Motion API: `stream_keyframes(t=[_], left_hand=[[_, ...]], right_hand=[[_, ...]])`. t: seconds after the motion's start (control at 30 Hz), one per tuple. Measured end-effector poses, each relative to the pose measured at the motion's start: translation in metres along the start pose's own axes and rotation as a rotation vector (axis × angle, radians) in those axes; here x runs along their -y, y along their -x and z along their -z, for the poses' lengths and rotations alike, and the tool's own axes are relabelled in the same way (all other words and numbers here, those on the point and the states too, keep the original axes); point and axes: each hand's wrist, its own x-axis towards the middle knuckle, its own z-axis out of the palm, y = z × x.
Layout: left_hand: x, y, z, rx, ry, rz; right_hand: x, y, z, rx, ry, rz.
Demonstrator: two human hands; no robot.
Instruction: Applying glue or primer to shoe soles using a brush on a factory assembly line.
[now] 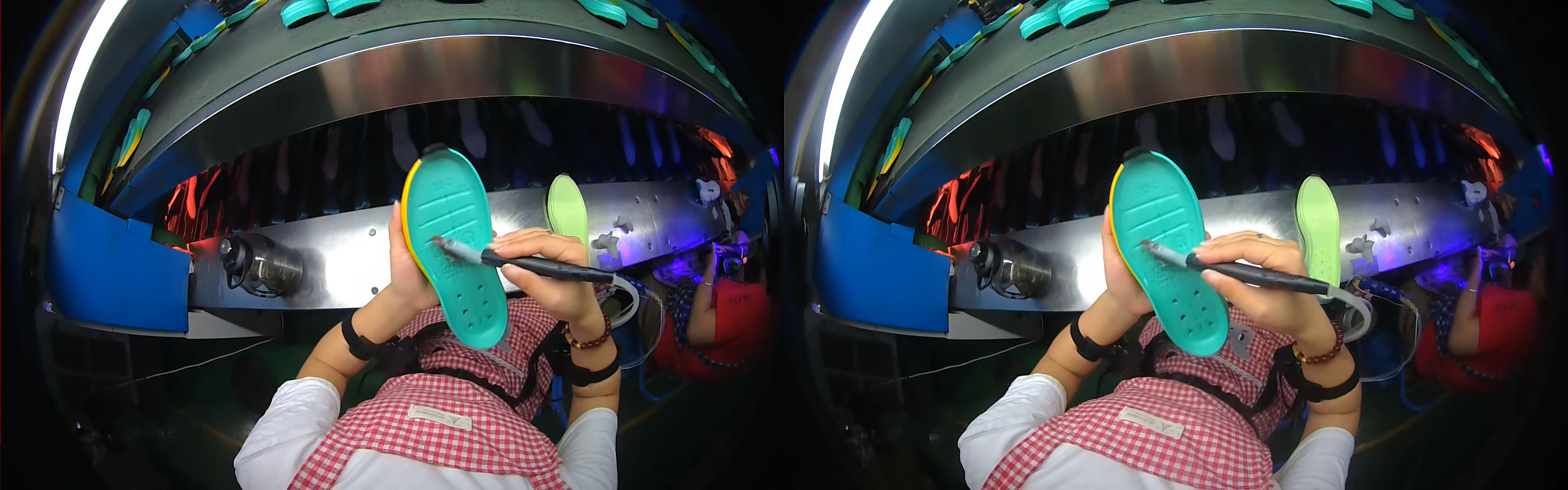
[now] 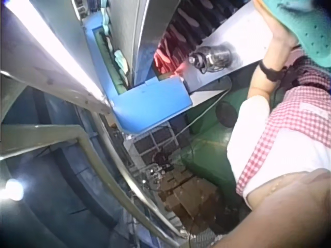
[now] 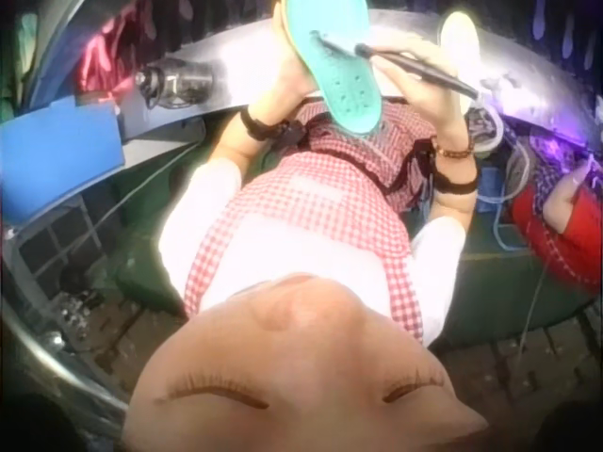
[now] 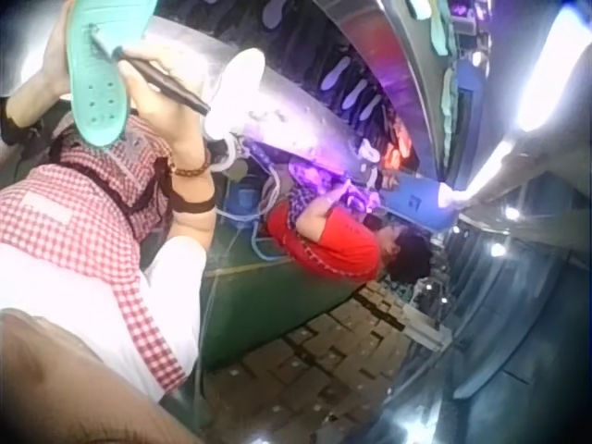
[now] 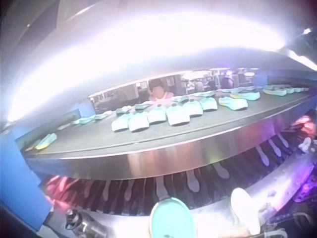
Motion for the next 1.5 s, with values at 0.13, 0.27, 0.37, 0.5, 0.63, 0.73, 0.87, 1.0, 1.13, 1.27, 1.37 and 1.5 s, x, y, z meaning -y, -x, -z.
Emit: stream_keyframes(t=[0.13, 0.27, 0.37, 0.5, 0.63, 0.73, 0.87, 1.0, 1.13, 1.27, 1.37, 1.5], left_hand=[[-0.011, 0.002, 0.010, -0.058, -0.111, -0.177], [-0.010, -0.001, 0.002, -0.189, -0.157, -0.357], [-0.016, -0.001, 0.007, -0.225, -0.205, -0.425], [-0.022, -0.001, 0.006, -0.125, -0.145, -0.456], [-0.030, -0.001, 0.008, -0.010, -0.139, -0.480], [-0.030, 0.004, 0.003, 0.046, -0.227, -0.489], [-0.031, -0.002, -0.005, -0.046, -0.240, -0.504], [-0.037, 0.002, -0.009, 0.066, -0.177, -0.419], [-0.028, 0.002, -0.034, -0.156, -0.111, -0.438], [0.001, 0.019, -0.016, -0.139, -0.071, -0.229], [-0.006, 0.018, 0.013, 0.004, -0.137, -0.061], [-0.022, 0.015, 0.011, 0.156, -0.222, 0.101]], right_hand=[[0.013, 0.009, -0.007, 0.322, -0.010, 0.152], [0.000, 0.005, -0.001, 0.095, 0.075, 0.136], [0.011, 0.013, -0.003, 0.301, -0.023, 0.158], [0.006, 0.014, 0.006, 0.073, 0.013, 0.067], [0.011, 0.017, -0.001, 0.344, -0.045, 0.119], [0.008, 0.022, 0.006, 0.237, -0.142, -0.004], [0.002, 0.021, 0.005, 0.194, -0.077, -0.006], [-0.006, 0.020, 0.009, 0.257, -0.276, -0.096], [-0.006, 0.021, -0.005, 0.002, -0.697, -0.317], [0.001, 0.022, -0.013, 0.022, -0.731, -0.398], [0.020, 0.017, -0.004, 0.298, -0.150, -0.201], [0.024, 0.018, 0.005, 0.241, -0.071, -0.148]])
